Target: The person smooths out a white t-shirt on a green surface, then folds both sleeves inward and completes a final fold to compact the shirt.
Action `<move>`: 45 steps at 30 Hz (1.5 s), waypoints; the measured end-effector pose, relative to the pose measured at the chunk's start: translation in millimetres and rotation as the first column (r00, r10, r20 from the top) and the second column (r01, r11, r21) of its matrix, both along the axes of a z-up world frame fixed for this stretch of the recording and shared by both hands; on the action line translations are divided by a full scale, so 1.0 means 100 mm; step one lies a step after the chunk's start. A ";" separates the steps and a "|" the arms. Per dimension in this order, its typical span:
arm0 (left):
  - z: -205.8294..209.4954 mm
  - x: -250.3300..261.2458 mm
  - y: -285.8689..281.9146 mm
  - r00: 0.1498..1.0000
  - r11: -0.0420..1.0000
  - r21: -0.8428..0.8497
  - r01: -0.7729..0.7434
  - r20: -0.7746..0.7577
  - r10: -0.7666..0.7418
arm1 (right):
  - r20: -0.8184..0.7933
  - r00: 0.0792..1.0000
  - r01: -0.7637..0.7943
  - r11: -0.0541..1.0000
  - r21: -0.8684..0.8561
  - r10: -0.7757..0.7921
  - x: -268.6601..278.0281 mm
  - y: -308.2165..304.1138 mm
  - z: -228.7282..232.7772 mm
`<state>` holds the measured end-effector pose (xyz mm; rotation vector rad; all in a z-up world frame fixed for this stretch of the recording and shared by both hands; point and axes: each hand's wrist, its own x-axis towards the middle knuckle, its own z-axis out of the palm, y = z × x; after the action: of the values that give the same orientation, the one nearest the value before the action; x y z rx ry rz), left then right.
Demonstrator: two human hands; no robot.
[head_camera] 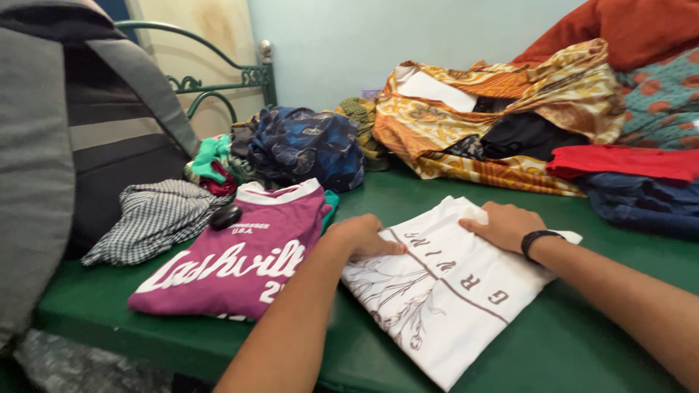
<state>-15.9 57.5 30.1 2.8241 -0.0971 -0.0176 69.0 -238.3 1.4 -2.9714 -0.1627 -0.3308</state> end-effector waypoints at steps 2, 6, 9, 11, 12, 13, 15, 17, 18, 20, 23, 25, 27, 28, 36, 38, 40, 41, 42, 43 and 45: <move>0.00 0.02 0.02 0.999 1.000 -0.016 -0.018 0.029 0.018 | -0.004 1.000 0.002 1.000 -0.001 -0.002 -0.01 0.00 0.01; -0.09 0.19 0.11 0.999 0.993 -0.117 -0.022 0.029 0.026 | 0.014 1.000 0.000 1.000 0.001 0.000 -0.04 0.02 0.02; -0.19 0.37 0.19 0.999 0.973 -0.227 0.034 0.026 -0.029 | 0.035 0.999 -0.006 1.000 0.011 0.006 -0.05 0.02 0.00; -0.26 0.46 0.24 0.998 0.963 -0.263 0.056 0.021 -0.052 | 0.040 0.999 -0.010 1.000 0.008 0.009 -0.06 0.02 -0.01; -0.28 0.50 0.25 0.999 0.965 -0.258 0.052 0.017 -0.050 | 0.042 0.999 -0.012 1.000 0.006 0.012 -0.06 0.02 0.00; -0.31 0.53 0.27 0.999 0.966 -0.254 0.046 0.012 -0.045 | 0.044 0.999 -0.014 1.000 0.005 0.014 -0.07 0.02 0.00; -0.35 0.59 0.32 0.999 0.943 -0.332 0.033 -0.004 -0.036 | 0.046 0.999 -0.019 1.000 0.003 0.019 -0.09 0.02 0.02; -0.39 0.65 0.37 0.999 0.940 -0.338 0.039 0.024 -0.033 | 0.034 0.999 -0.001 1.000 0.002 0.001 -0.10 0.04 0.03; -0.39 0.68 0.39 0.998 0.951 -0.305 0.052 0.060 -0.035 | 0.027 1.000 0.008 1.000 0.001 -0.008 -0.11 0.03 0.04; -0.38 0.68 0.40 0.995 0.965 -0.257 0.041 0.103 -0.015 | 0.059 0.998 -0.014 1.000 0.020 0.013 -0.10 -0.01 0.06; -0.32 0.57 0.40 0.993 0.971 -0.240 -0.019 0.109 0.046 | 0.151 0.987 -0.056 0.997 0.048 0.048 -0.08 -0.05 0.07; -0.28 0.52 0.38 0.993 0.965 -0.257 -0.049 0.088 0.074 | 0.242 0.966 -0.109 0.993 0.044 0.095 -0.10 -0.05 0.08; -0.27 0.51 0.37 0.995 0.959 -0.280 -0.049 0.070 0.071 | 0.345 0.924 -0.178 0.984 0.012 0.163 -0.15 0.02 0.08; -0.28 0.52 0.37 0.996 0.955 -0.291 -0.048 0.060 0.069 | 0.377 0.888 -0.299 0.954 0.033 0.265 -0.17 0.06 0.10; -0.36 0.63 0.42 0.998 0.974 -0.227 -0.013 0.059 0.027 | 0.028 0.657 -0.753 0.655 0.053 0.753 -0.34 0.45 -0.06; -0.33 0.60 0.41 0.998 0.972 -0.234 -0.034 0.038 0.044 | 0.002 0.668 -0.744 0.668 0.026 0.744 -0.29 0.45 -0.06; -0.29 0.53 0.38 0.996 0.961 -0.264 -0.082 -0.006 0.084 | -0.011 0.674 -0.739 0.674 0.008 0.739 -0.28 0.45 -0.08; -0.26 0.50 0.36 0.998 0.972 -0.226 -0.069 -0.006 0.069 | -0.007 0.676 -0.737 0.676 0.003 0.737 -0.27 0.45 -0.08; -0.24 0.47 0.34 0.998 0.981 -0.187 -0.056 -0.007 0.055 | -0.003 0.677 -0.736 0.677 -0.002 0.736 -0.27 0.45 -0.08; -0.21 0.45 0.32 0.999 0.988 -0.147 -0.040 -0.009 0.039 | 0.000 0.678 -0.735 0.678 -0.001 0.735 -0.28 0.44 -0.08; -0.18 0.39 0.30 0.999 0.991 -0.129 -0.022 -0.034 0.018 | 0.007 0.679 -0.734 0.679 -0.002 0.734 -0.29 0.45 -0.09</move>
<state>22.7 87.5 12.2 2.6942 -0.0597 -0.0516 40.4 -193.7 -7.1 -2.5968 -1.3106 -0.2195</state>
